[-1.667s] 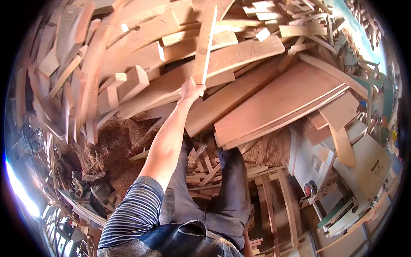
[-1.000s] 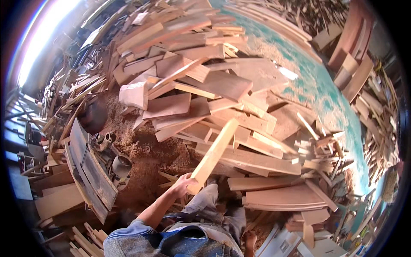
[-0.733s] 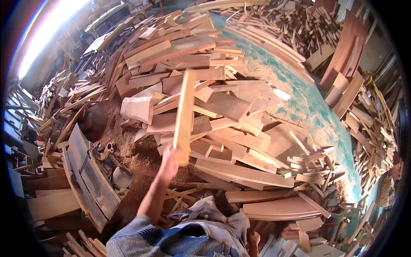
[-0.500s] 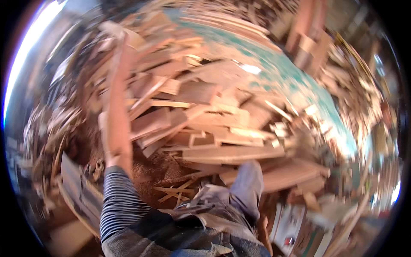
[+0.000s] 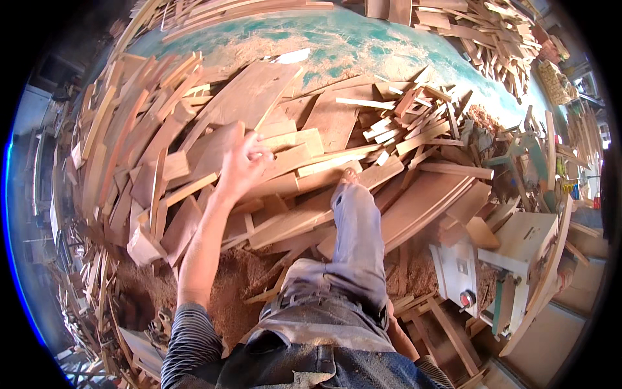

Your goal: The person sorts through a large pile of wood scraps on the floor, picking up and moving various pieces of lumber to search for specific items and measuring one piece with a tape measure.

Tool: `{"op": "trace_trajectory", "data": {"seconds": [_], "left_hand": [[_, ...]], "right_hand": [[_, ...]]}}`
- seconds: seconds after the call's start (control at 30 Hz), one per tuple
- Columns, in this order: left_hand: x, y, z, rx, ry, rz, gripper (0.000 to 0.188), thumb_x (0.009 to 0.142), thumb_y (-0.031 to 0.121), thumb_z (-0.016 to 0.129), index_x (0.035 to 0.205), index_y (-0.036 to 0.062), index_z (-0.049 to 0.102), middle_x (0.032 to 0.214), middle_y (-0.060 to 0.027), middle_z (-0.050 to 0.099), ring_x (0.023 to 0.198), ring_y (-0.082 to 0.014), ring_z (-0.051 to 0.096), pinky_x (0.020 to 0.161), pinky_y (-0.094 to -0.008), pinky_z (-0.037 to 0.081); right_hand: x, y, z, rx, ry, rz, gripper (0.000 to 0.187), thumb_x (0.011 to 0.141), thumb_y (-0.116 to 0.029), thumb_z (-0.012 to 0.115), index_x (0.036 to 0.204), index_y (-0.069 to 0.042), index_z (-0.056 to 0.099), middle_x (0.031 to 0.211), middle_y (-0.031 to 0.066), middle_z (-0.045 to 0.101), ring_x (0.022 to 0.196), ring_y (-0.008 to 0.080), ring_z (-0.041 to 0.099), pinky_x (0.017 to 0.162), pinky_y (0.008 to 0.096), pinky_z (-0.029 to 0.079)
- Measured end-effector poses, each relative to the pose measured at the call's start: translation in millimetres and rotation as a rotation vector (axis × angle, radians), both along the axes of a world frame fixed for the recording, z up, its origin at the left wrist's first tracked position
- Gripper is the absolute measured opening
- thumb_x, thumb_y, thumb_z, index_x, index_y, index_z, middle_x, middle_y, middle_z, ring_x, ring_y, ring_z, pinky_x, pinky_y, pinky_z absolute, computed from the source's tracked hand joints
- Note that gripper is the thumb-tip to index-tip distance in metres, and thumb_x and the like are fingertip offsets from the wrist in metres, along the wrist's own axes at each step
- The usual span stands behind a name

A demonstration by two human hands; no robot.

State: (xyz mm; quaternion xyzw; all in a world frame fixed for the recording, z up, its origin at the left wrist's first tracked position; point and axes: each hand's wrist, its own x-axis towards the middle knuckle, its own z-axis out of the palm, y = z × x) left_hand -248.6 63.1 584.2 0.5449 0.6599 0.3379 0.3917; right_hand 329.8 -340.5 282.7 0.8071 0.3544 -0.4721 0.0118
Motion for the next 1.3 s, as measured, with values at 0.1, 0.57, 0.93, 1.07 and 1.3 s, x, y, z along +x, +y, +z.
{"op": "trace_trajectory", "data": {"seconds": [0.1,0.57,0.93,1.07,1.3], "left_hand": [[-7.7,100.1,33.6,0.055,0.071,-0.019,0.044,0.092,0.018,0.073,0.132,0.0038,0.059,0.106,-0.0018,0.069,0.098,-0.0086,0.062,0.088,-0.0285,0.050],[-46.7,190.9,323.0,0.183,0.441,0.424,0.040,0.097,0.020,0.069,0.130,-0.0012,0.061,0.120,-0.0086,0.066,0.110,-0.0139,0.061,0.096,-0.0283,0.048],[-90.3,82.4,57.9,-0.533,0.044,0.330,0.003,0.088,0.009,0.065,0.088,0.0083,0.061,0.072,0.0009,0.057,0.056,-0.0126,0.053,0.052,-0.0274,0.045],[-65.5,116.6,-12.6,-0.740,-0.027,0.262,0.008,0.088,0.009,0.064,0.084,0.0098,0.056,0.068,0.0016,0.053,0.052,-0.0123,0.050,0.048,-0.0279,0.043],[-39.5,307.5,-126.1,-0.875,-0.253,0.186,0.018,0.088,0.009,0.062,0.079,0.0124,0.048,0.061,0.0028,0.047,0.045,-0.0119,0.045,0.042,-0.0287,0.039]], "right_hand": [[-8.6,96.3,9.2,-0.028,-0.073,0.320,0.025,0.090,-0.023,0.059,0.099,-0.008,0.077,0.092,0.0248,0.072,0.088,0.0395,0.072,0.076,0.0501,0.057],[-50.9,584.9,188.0,0.334,0.419,-0.178,0.032,0.091,-0.015,0.068,0.121,-0.002,0.068,0.089,0.0116,0.071,0.071,0.0183,0.068,0.059,0.0327,0.053],[-80.4,582.4,218.7,0.205,0.018,0.437,0.028,0.088,-0.029,0.059,0.092,-0.004,0.072,0.091,0.0221,0.072,0.090,0.0423,0.069,0.082,0.0510,0.056],[-12.7,515.5,157.0,0.132,-0.203,0.077,0.026,0.080,-0.023,0.064,0.098,-0.007,0.074,0.098,0.0230,0.072,0.096,0.0411,0.069,0.086,0.0484,0.056],[0.5,581.3,130.1,-0.075,-0.227,-0.010,0.026,0.082,-0.020,0.061,0.096,-0.004,0.076,0.103,0.0234,0.073,0.103,0.0404,0.069,0.087,0.0480,0.056]]}}
